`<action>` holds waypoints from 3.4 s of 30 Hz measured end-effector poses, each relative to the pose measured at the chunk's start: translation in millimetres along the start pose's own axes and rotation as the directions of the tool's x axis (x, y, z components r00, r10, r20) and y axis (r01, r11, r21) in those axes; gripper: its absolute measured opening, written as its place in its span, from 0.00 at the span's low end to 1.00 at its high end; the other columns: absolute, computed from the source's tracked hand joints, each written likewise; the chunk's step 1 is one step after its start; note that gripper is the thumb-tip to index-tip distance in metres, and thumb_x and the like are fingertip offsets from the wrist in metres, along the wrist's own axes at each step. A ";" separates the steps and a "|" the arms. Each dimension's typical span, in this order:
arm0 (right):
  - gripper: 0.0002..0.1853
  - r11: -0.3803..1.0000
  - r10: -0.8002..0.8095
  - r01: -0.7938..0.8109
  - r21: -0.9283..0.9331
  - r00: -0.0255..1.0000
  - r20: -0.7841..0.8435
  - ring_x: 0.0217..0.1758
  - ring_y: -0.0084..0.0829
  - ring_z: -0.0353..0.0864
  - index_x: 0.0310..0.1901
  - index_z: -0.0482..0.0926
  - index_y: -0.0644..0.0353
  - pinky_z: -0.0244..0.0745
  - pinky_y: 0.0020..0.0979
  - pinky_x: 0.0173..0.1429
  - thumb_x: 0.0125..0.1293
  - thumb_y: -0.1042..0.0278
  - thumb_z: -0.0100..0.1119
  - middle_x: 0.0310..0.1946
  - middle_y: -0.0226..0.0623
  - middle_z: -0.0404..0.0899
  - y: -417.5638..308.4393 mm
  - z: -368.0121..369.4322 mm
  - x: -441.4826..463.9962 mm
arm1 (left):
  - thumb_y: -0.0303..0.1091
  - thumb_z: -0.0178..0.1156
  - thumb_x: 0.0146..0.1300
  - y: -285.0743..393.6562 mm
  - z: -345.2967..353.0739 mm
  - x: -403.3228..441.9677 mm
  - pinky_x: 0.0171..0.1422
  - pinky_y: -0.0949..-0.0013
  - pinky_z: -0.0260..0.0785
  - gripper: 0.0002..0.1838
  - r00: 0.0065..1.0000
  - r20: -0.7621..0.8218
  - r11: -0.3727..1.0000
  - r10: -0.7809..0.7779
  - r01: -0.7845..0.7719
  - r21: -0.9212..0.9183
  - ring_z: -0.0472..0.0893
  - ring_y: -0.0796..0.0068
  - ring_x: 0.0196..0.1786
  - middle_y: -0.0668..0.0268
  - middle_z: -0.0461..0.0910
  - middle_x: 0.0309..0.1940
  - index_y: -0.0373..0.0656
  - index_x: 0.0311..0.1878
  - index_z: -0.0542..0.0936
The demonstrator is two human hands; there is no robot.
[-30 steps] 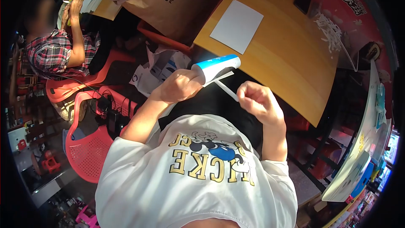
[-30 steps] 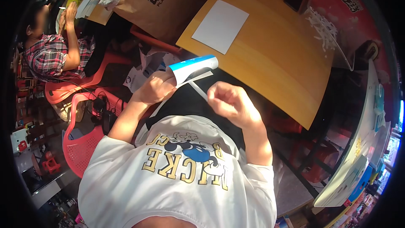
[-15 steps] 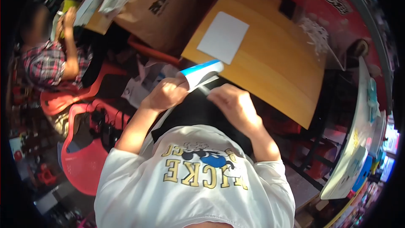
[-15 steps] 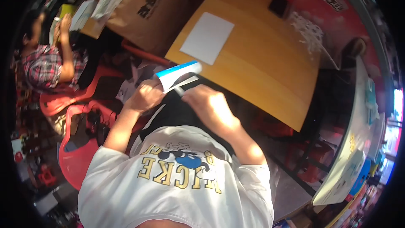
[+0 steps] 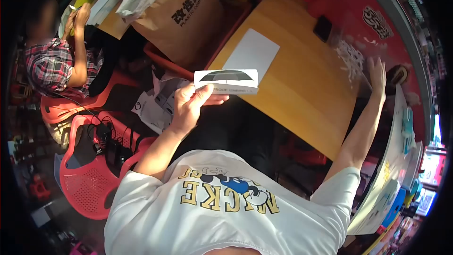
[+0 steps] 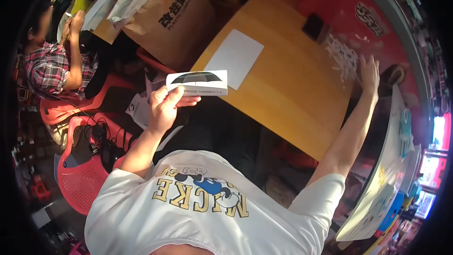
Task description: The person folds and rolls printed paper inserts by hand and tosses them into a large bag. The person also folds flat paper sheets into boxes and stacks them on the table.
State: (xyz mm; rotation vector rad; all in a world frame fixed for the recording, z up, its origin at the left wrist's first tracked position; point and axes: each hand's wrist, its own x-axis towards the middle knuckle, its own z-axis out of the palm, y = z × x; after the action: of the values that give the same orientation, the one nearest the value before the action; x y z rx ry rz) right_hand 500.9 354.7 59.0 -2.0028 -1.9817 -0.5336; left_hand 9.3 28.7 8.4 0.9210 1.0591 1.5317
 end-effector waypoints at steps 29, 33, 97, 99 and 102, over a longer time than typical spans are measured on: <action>0.05 -0.399 -0.074 -0.362 0.842 0.928 0.364 0.30 0.17 0.76 0.28 0.78 0.65 0.73 0.18 0.39 0.57 0.79 0.67 0.30 0.35 0.81 -273.7 -93.4 -262.0 | 0.33 0.47 0.71 -2.3 31.6 -8.5 0.47 0.60 0.79 0.17 0.994 0.062 0.996 -0.089 0.090 -0.016 0.84 0.55 0.41 0.47 0.81 0.42 0.25 0.52 0.72; 0.07 -0.422 -0.084 -0.411 0.808 0.905 0.417 0.28 0.16 0.76 0.29 0.77 0.64 0.71 0.17 0.34 0.54 0.79 0.68 0.30 0.37 0.82 -273.4 -84.7 -262.7 | 0.33 0.47 0.71 -6.5 29.9 -9.3 0.46 0.62 0.80 0.17 0.996 0.042 0.996 -0.084 0.085 -0.020 0.84 0.56 0.41 0.48 0.81 0.41 0.25 0.51 0.73; 0.25 0.670 -0.382 0.333 0.664 0.921 -0.077 0.60 0.44 0.71 0.56 0.72 0.65 0.63 0.41 0.64 0.57 0.68 0.64 0.58 0.45 0.72 -308.8 -48.5 -258.8 | 0.49 0.61 0.54 90.1 -300.2 258.8 0.62 0.61 0.65 0.29 0.869 -0.192 0.061 0.456 0.185 0.981 0.75 0.53 0.57 0.48 0.76 0.52 0.37 0.53 0.77; 0.29 0.730 -0.485 0.432 0.530 0.873 -0.043 0.65 0.44 0.66 0.58 0.68 0.65 0.55 0.43 0.70 0.56 0.65 0.63 0.61 0.45 0.69 -305.7 -31.8 -253.2 | 0.46 0.61 0.57 75.8 -273.4 243.1 0.68 0.60 0.60 0.30 0.807 0.002 -0.051 0.590 0.035 0.998 0.70 0.52 0.63 0.46 0.71 0.59 0.36 0.59 0.73; 0.21 0.685 -0.626 0.560 0.466 0.780 -0.017 0.65 0.41 0.67 0.52 0.71 0.66 0.56 0.44 0.69 0.59 0.66 0.60 0.59 0.46 0.71 -301.4 -3.9 -249.4 | 0.39 0.59 0.61 70.8 -196.1 170.1 0.68 0.61 0.60 0.27 0.810 0.090 0.211 0.579 -0.255 0.944 0.70 0.53 0.64 0.47 0.72 0.58 0.35 0.61 0.70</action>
State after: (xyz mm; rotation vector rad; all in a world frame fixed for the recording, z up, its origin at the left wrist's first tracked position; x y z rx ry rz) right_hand 201.2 136.9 -66.9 -1.1144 -2.5584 -0.0180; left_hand -228.1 154.9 18.9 1.9927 2.1759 1.4101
